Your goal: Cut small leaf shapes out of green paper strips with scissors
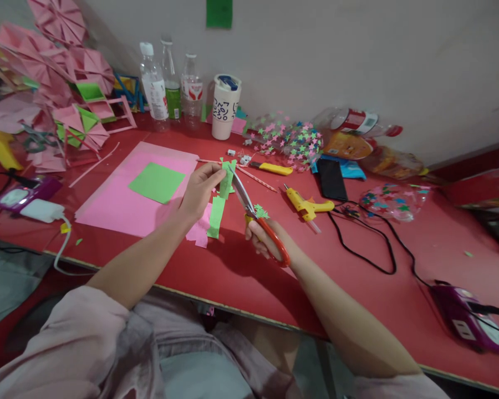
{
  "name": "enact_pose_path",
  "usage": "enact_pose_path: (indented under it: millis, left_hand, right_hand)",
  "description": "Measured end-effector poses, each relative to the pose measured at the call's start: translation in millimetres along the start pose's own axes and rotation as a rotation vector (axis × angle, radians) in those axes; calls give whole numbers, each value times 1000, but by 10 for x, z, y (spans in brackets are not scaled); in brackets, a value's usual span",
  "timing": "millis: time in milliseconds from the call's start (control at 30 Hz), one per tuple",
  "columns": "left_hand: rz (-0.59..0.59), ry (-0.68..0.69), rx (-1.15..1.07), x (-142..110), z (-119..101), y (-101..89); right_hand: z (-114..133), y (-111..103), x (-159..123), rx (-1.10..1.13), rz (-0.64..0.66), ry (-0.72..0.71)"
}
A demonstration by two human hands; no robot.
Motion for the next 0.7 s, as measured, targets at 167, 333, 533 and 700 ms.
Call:
enact_pose_path:
  millis: [167,333,533,700]
  left_hand:
    - [2,14,-37,-24,30,38]
    - [-27,21,-30,-41,59,69]
    - [-49,17,42,-78,16,97]
    - [-49,25,34,-90,17,118]
  right_hand:
    - [-37,40,-13,42,26,-28]
    - [-57,102,-39,48,-28,-11]
    - [-62,154,-65,37,-58,2]
    - [-81,163,-61,10,-86,5]
Point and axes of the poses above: each hand's wrist, its own x-axis towards the middle knuckle, its own y-axis out of the palm, z = x × y, the point moved 2 cm from there along x, towards the middle knuckle, and after that the axes turned 13 degrees about x, right-handed, at the moved point
